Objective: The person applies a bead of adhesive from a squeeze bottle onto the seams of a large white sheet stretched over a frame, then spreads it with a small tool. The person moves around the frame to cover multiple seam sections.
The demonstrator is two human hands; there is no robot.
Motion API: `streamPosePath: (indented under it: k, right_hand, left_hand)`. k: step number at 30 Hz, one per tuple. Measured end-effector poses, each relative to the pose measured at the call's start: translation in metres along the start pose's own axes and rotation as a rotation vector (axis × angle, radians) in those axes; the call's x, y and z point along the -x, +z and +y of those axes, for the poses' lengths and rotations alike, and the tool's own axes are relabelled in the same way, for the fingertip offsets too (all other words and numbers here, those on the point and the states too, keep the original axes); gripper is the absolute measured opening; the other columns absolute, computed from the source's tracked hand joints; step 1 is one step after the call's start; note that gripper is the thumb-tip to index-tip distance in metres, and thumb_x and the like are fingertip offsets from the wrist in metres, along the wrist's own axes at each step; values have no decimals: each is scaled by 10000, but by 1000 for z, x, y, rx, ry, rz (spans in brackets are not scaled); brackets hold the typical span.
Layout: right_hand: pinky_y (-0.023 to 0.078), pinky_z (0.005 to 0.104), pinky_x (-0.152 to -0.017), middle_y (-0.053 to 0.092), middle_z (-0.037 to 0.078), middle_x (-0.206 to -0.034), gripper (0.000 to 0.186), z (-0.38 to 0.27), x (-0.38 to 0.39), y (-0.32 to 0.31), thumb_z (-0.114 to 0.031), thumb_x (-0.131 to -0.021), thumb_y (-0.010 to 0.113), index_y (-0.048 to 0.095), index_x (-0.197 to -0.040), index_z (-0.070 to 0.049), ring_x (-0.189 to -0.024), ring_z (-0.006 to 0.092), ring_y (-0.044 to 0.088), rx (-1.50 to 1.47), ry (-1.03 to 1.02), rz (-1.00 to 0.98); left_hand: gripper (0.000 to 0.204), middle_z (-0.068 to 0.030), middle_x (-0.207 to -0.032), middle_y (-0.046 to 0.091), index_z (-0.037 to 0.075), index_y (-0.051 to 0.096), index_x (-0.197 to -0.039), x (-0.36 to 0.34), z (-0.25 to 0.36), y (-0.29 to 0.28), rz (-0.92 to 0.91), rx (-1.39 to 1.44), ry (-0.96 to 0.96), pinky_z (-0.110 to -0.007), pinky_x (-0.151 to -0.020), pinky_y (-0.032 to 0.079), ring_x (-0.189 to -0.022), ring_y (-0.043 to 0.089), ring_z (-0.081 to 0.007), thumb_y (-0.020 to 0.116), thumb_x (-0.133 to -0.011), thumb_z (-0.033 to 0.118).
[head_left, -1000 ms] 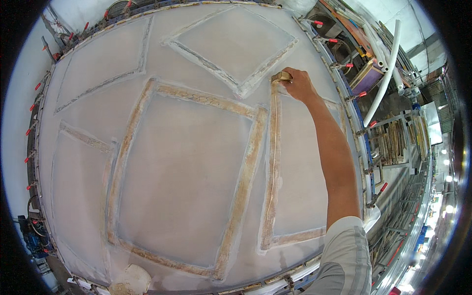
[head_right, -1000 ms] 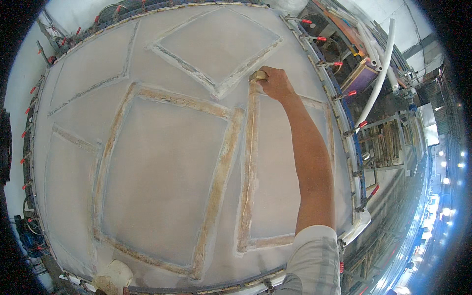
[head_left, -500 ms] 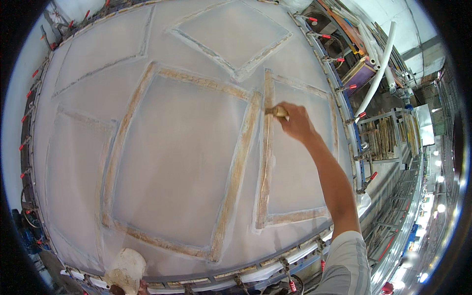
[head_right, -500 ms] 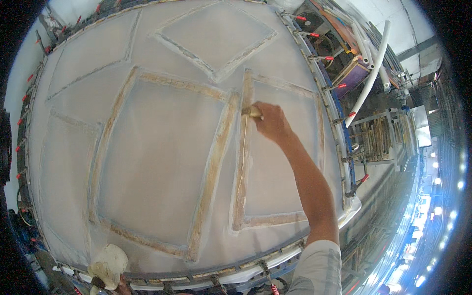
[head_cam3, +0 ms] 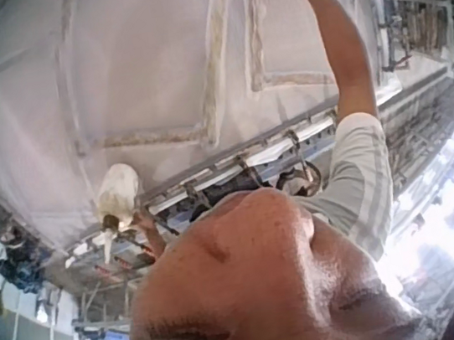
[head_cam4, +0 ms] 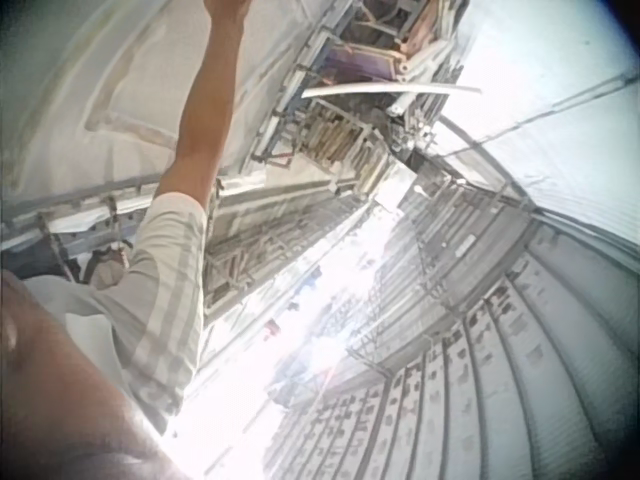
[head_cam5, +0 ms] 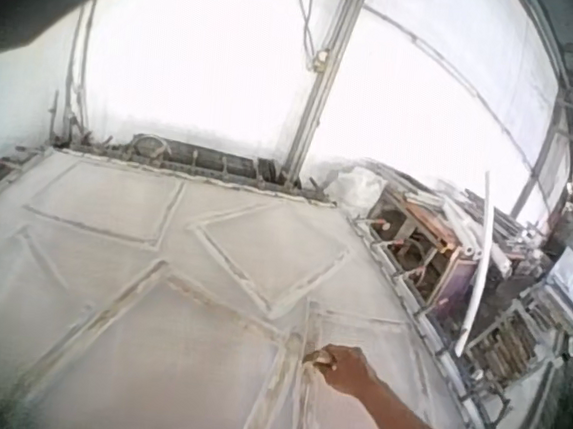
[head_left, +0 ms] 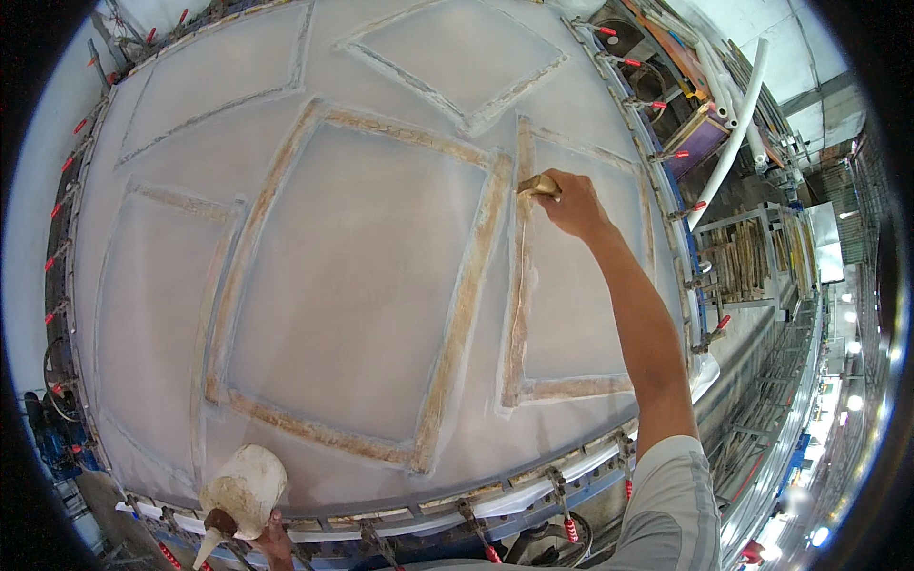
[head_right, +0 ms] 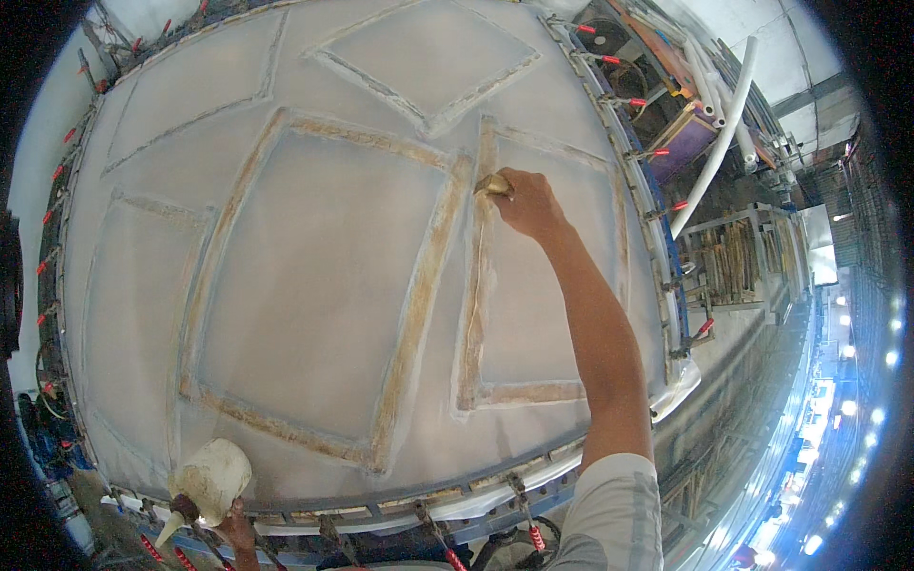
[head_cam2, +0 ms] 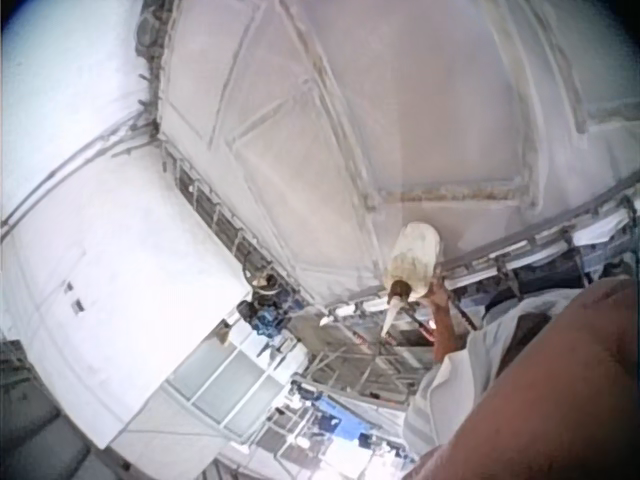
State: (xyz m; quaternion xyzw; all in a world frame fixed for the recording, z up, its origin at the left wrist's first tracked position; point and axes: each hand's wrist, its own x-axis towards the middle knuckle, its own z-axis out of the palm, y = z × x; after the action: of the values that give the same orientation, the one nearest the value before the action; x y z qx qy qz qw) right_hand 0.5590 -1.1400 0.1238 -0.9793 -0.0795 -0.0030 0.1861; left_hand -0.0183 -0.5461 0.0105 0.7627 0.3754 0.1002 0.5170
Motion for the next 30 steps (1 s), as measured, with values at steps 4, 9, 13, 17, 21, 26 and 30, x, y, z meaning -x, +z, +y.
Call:
streamPosePath:
  k: [4,9,13,17,21,26,30]
  right_hand:
    - [516,392,-713,729,152,-870,171,-17,37,-4,-125,-880,747,719,-1034,-58,-775,312,678,-15,-2,-61]
    - [514,393,-712,732,138,-874,164,-44,94,-1,-105,-873,756,721,-1028,-64,-767,304,678,-120,46,-105]
    - [536,380,-716,740,135,-900,179,-66,141,1,-70,-853,768,723,-1027,-60,-789,305,700,-146,70,-121]
    - [565,375,-755,739,150,-931,222,-83,192,10,-26,-829,751,718,-1048,-45,-833,321,717,-206,18,-93]
    - [574,380,-810,729,161,-1012,342,-88,247,34,28,-755,735,705,-1089,-34,-913,337,713,-198,-76,30]
    - [514,446,-1054,641,169,-1308,601,-95,326,53,71,-658,693,646,-1246,-46,-1241,378,591,-120,-178,-102]
    - [538,397,-1036,635,172,-1350,686,-108,367,35,109,-583,704,680,-1252,-42,-1260,346,605,-231,-162,-227]
  left_hand:
    - [744,-132,-1386,578,9,469,-1418,0,6,8,50,-49,74,-464,-1034,459,-1195,582,-271,872,-815,179]
    - [815,-125,-1385,556,8,371,-1465,-5,31,24,-40,132,102,-436,-1061,453,-1232,542,-275,852,-811,75]
    - [802,-114,-1342,568,36,390,-1440,-7,55,37,-4,184,121,-355,-929,542,-1182,566,-236,865,-794,63]
    - [827,-116,-1391,543,34,362,-1457,-10,60,41,-13,267,20,-372,-987,501,-1180,580,-232,863,-799,59]
    - [706,-118,-1333,592,3,431,-1404,-19,67,45,-64,143,168,-359,-985,496,-1131,612,-227,829,-821,35]
    - [698,-150,-1319,604,-21,440,-1408,-17,77,45,-52,116,70,-390,-1021,485,-1167,609,-237,827,-833,58]
    - [853,-158,-1420,523,20,279,-1501,-18,49,39,-46,157,27,-405,-1039,501,-1257,555,-262,807,-831,7]
